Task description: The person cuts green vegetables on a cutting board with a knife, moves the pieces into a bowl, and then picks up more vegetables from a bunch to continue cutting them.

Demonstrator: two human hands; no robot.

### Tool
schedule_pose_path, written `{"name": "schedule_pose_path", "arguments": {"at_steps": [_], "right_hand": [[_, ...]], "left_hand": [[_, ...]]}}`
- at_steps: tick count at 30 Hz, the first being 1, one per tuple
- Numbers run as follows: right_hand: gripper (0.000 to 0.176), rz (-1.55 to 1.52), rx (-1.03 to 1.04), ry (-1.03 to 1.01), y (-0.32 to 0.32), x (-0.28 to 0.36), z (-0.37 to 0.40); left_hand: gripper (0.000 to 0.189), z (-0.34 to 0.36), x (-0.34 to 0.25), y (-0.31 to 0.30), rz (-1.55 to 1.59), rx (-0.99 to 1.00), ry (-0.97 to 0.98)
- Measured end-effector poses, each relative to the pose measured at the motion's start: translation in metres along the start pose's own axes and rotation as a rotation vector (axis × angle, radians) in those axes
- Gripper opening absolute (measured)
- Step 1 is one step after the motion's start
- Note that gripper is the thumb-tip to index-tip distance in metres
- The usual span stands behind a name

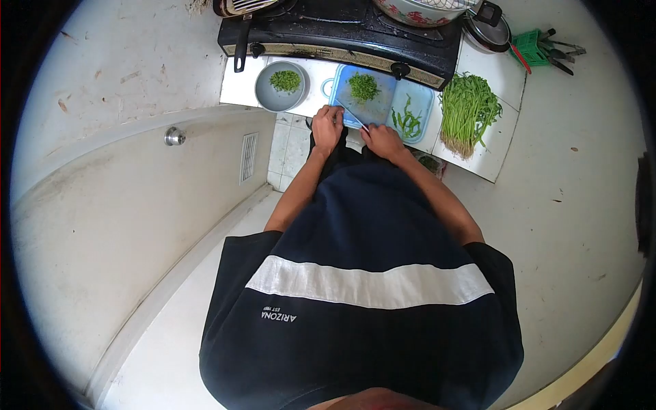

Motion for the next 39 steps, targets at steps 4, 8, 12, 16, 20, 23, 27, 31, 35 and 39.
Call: {"name": "schedule_pose_path", "arguments": {"at_steps": [4,8,12,16,20,23,27,31,35,39], "right_hand": [[0.047,-0.011,0.007,0.053,-0.004,-0.003,-0.004],[0.049,-0.02,0.01,-0.011,-0.006,0.003,0.003],[0.048,-0.044,-0.021,0.008,0.0,-0.001,0.005],[0.048,-0.047,0.002,0.009,0.002,0.002,0.002],[0.049,-0.038,-0.012,0.001,0.01,0.005,-0.01],[0.049,-0.046,-0.002,-0.001,0.004,0.007,-0.01],[0.048,0.006,-0.018,0.009,-0.003,0.004,0.001],[0.048,-0.015,0.007,0.051,-0.002,-0.002,-0.001],[0.047,-0.051,0.011,0.001,-0.004,0.004,0.001],[0.046,-0.035,-0.001,-0.005,-0.003,0.005,0.003]], "left_hand": [[0.01,0.001,0.006,0.0,0.039,0.015,-0.079],[0.011,0.0,0.008,0.0,-0.004,0.024,-0.058],[0.009,0.001,0.009,0.0,0.016,0.013,-0.065],[0.007,0.0,0.009,0.002,-0.021,0.037,-0.055],[0.006,0.001,0.001,0.001,-0.098,0.051,0.025],[0.008,0.002,-0.005,0.001,-0.145,0.067,0.065],[0.01,0.006,-0.009,-0.001,-0.131,0.066,0.112],[0.013,0.007,-0.003,-0.001,-0.119,0.081,0.064],[0.014,0.004,-0.001,-0.005,-0.064,0.047,0.044],[0.011,0.003,-0.005,-0.006,-0.029,0.028,0.092]]}}
Point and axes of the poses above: each hand's wrist, its own z-axis away from the middle knuckle, its own y-axis out of the palm, x = y × z, the point moved 9 cm from there along -z, towards the middle knuckle, and after that the axes turned 9 degrees about z, right-handed, at the moved point
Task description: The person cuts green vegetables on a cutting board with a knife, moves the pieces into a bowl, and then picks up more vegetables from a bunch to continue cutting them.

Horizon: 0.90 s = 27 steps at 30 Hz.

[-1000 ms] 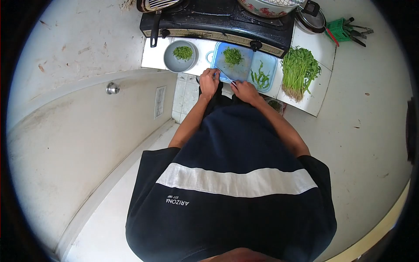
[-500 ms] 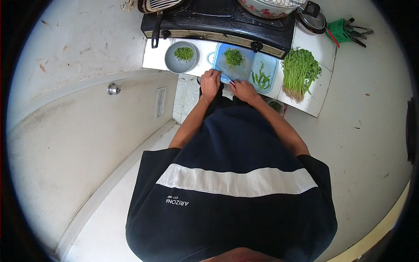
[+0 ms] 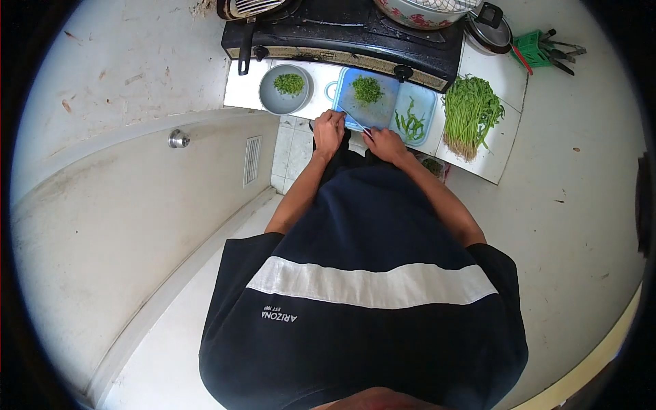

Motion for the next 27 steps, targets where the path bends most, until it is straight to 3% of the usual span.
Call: {"name": "schedule_pose_path", "arguments": {"at_steps": [10,18,27], "right_hand": [[0.048,0.032,0.018,0.007,0.009,-0.001,-0.004],[0.048,0.015,0.026,0.045,-0.003,-0.002,-0.008],[0.048,0.021,-0.005,-0.004,0.004,-0.001,-0.002]], "left_hand": [[0.011,0.0,0.004,0.003,-0.006,0.041,-0.065],[0.009,-0.002,0.008,0.001,-0.017,-0.037,-0.117],[0.012,0.0,0.006,0.003,-0.053,-0.008,-0.034]]}}
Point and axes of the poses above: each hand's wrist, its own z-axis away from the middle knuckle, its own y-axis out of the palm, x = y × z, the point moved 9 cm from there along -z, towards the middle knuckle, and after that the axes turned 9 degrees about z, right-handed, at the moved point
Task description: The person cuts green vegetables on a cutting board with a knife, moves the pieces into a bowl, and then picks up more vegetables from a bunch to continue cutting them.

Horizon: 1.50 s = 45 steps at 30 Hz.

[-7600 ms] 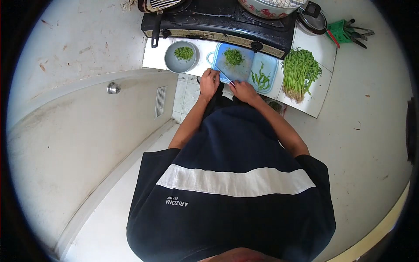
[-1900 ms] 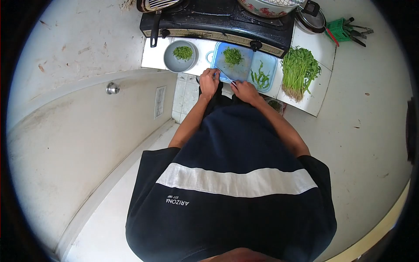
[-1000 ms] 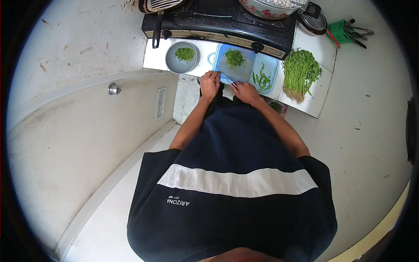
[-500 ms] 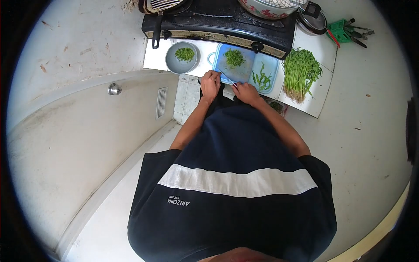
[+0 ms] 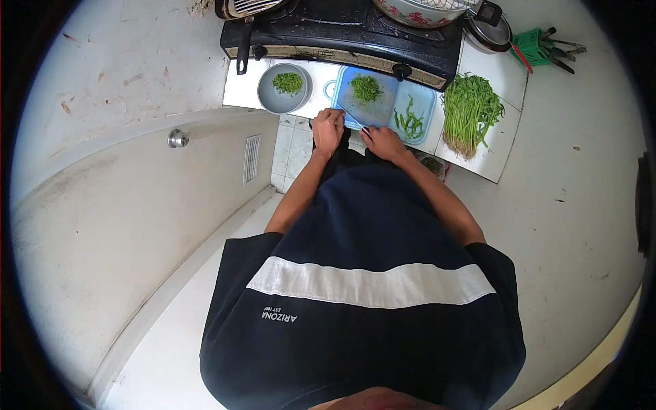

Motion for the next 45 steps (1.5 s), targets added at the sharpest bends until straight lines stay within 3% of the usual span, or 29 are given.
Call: {"name": "schedule_pose_path", "arguments": {"at_steps": [9,18,34,39,45], "right_hand": [[0.047,-0.056,-0.021,-0.051,0.004,0.002,-0.009],[0.049,-0.041,0.049,0.062,-0.004,-0.005,-0.002],[0.046,-0.003,0.014,0.0,0.007,-0.001,-0.004],[0.048,0.002,0.018,0.045,0.007,-0.006,-0.007],[0.048,-0.03,0.008,-0.029,0.005,0.002,-0.003]], "left_hand": [[0.012,0.006,-0.001,-0.003,0.029,0.019,-0.035],[0.011,0.003,-0.002,-0.007,0.045,-0.006,-0.027],[0.01,0.003,-0.001,-0.004,0.056,0.002,-0.019],[0.009,0.004,0.01,-0.002,0.098,-0.002,-0.175],[0.009,0.004,-0.001,-0.007,0.015,-0.022,-0.041]]}}
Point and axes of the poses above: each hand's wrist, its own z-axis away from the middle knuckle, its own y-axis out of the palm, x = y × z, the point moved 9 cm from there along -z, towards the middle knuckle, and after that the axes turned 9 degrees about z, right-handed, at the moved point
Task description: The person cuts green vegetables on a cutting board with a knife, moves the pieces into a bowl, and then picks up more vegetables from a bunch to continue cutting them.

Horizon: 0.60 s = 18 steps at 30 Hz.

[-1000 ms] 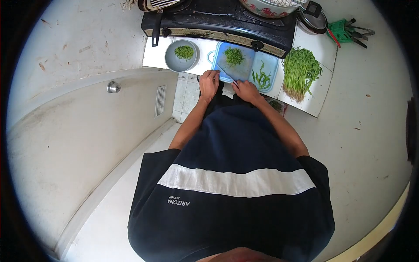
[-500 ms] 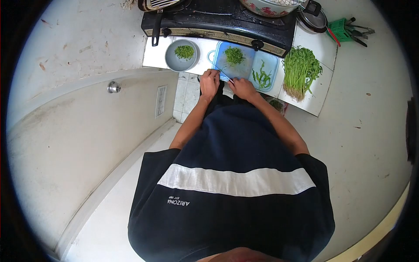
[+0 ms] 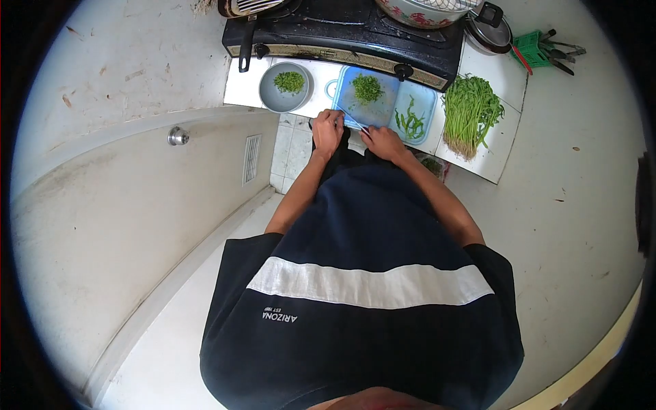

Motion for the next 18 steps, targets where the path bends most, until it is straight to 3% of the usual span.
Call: {"name": "schedule_pose_path", "arguments": {"at_steps": [10,18], "right_hand": [[0.048,-0.03,0.015,0.001,0.007,0.003,-0.008],[0.047,0.019,-0.042,0.04,-0.008,-0.004,0.001]], "left_hand": [[0.007,0.004,-0.002,-0.002,0.004,0.003,0.04],[0.011,0.002,0.009,0.004,0.057,0.042,-0.06]]}}
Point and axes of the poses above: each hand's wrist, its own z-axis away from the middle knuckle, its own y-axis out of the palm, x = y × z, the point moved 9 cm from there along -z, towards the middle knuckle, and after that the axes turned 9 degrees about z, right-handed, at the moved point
